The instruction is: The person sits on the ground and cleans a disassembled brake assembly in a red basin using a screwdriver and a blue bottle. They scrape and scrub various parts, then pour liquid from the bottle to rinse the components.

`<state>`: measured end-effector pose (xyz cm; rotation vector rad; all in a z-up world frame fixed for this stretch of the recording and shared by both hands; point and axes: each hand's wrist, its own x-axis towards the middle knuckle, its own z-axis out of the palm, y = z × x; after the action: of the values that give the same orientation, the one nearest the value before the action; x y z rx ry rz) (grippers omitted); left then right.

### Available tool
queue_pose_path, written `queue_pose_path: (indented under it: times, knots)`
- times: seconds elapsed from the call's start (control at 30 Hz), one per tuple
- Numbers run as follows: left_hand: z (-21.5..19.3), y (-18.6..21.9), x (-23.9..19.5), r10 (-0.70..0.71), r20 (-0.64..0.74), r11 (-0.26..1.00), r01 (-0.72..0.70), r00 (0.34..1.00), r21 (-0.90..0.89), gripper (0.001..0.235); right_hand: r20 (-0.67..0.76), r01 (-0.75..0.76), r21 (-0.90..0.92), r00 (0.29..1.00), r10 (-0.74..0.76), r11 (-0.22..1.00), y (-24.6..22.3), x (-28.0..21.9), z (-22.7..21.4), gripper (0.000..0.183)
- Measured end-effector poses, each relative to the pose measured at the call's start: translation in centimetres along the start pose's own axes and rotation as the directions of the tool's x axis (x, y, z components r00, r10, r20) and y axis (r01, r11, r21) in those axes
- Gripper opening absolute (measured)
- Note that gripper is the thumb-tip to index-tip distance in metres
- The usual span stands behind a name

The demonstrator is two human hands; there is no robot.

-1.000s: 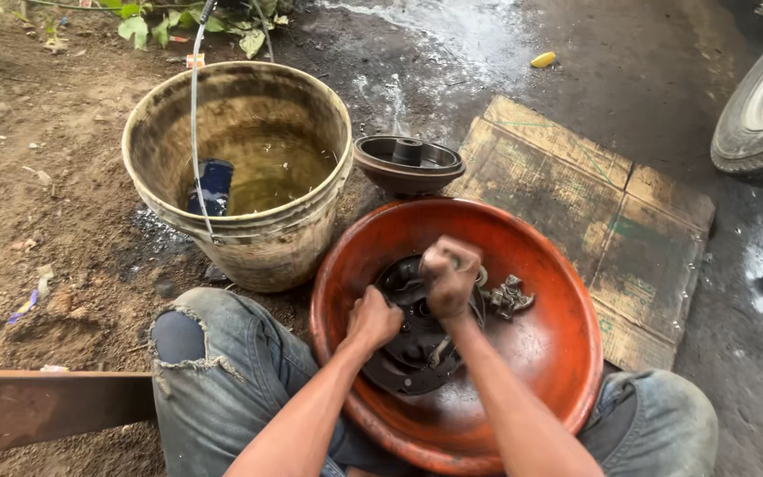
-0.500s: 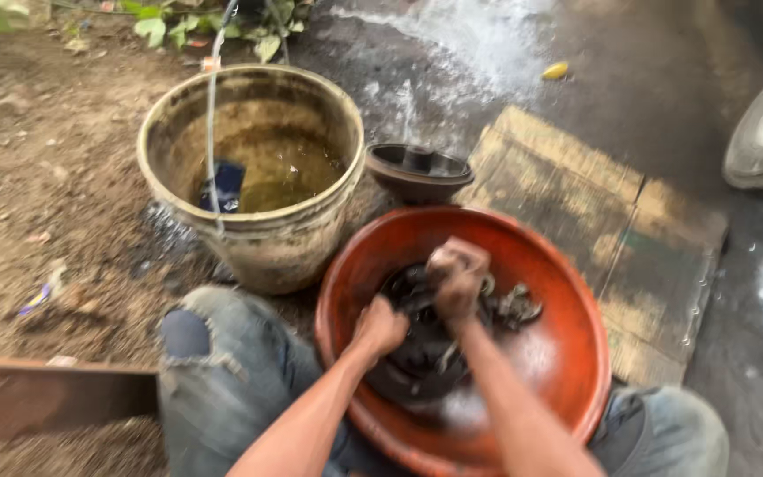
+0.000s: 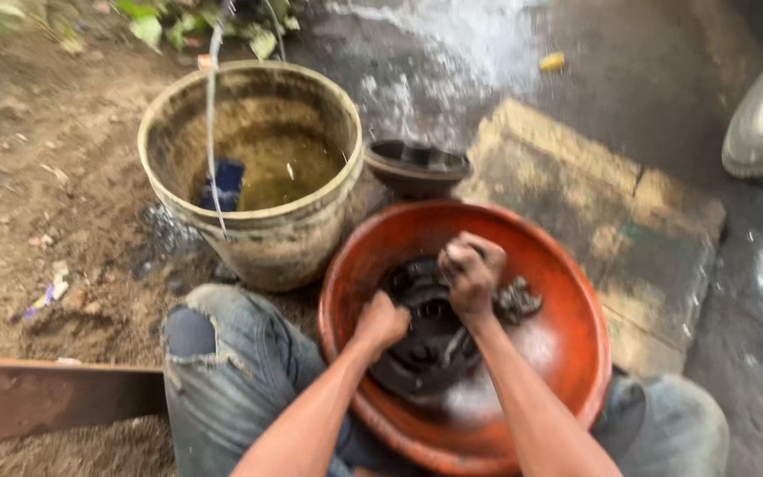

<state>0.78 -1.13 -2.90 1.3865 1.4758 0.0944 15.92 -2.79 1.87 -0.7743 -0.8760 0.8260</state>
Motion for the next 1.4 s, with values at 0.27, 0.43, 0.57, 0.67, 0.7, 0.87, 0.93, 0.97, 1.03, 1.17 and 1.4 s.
queue_pose_path:
  times: [0.27, 0.43, 0.57, 0.67, 0.7, 0.87, 0.93, 0.97, 1.03, 1.17, 1.4]
  knots:
    - [0.7, -0.5, 0.8, 0.002, -0.059, 0.999, 0.001, 0.998, 0.042, 0.048, -0.014, -0.006, -0.229, 1.0, 0.003, 0.973, 2.4, -0.5, 0.2, 0.022]
    - [0.1, -0.3, 0.3, 0.012, -0.053, 0.999, -0.01, 0.999, 0.037, 0.048, 0.002, -0.054, -0.109, 0.999, 0.054, 0.993, 2.3, -0.3, -0.4, 0.026]
    - [0.5, -0.3, -0.1, 0.002, -0.027, 0.999, -0.003, 1.0, -0.045, 0.044, -0.054, -0.006, -0.036, 0.999, 0.004, 0.999, 0.1, -0.1, -1.3, 0.021]
    - [-0.2, -0.1, -0.2, -0.053, 0.021, 0.998, 0.053, 0.998, -0.026, 0.043, -0.03, 0.024, 0.107, 0.999, -0.021, 0.994, -0.7, 0.9, -0.9, 0.02]
    - [-0.4, 0.0, -0.4, -0.054, 0.01, 0.998, 0.054, 0.998, -0.016, 0.043, 0.025, 0.104, -0.042, 0.994, -0.103, 0.994, -0.7, 0.8, -0.5, 0.025]
    - [-0.7, 0.8, -1.3, -0.021, -0.031, 1.0, 0.021, 0.999, 0.007, 0.04, -0.06, -0.16, -0.085, 0.986, 0.155, 0.983, -0.2, 0.1, 0.0, 0.024]
    - [-1.3, 0.8, -1.6, 0.095, -0.067, 0.989, -0.086, 0.993, 0.117, 0.036, -0.036, -0.19, -0.186, 0.982, 0.186, 0.964, -0.5, -0.1, -0.4, 0.028]
    - [-1.5, 0.5, -2.0, 0.152, -0.073, 0.975, -0.137, 0.986, 0.176, 0.035, -0.033, -0.208, -0.236, 0.978, 0.206, 0.949, -0.8, -0.5, -0.7, 0.031]
    - [-1.2, 1.3, -1.4, 0.248, -0.117, 0.955, -0.223, 0.961, 0.196, 0.036, -0.123, -0.259, -0.202, 0.964, 0.237, 0.945, -2.1, 0.2, -2.2, 0.03]
    - [-1.6, 0.7, -0.8, 0.281, -0.156, 0.958, -0.268, 0.947, 0.099, 0.035, -0.343, -0.367, -0.067, 0.882, 0.324, 0.928, -4.4, 0.2, -4.4, 0.016]
    - [-1.9, -0.8, 0.2, 0.283, -0.041, 0.954, -0.277, 0.958, 0.111, 0.036, -0.611, -0.235, 0.137, 0.745, 0.269, 0.962, -7.1, 0.7, -7.8, 0.02]
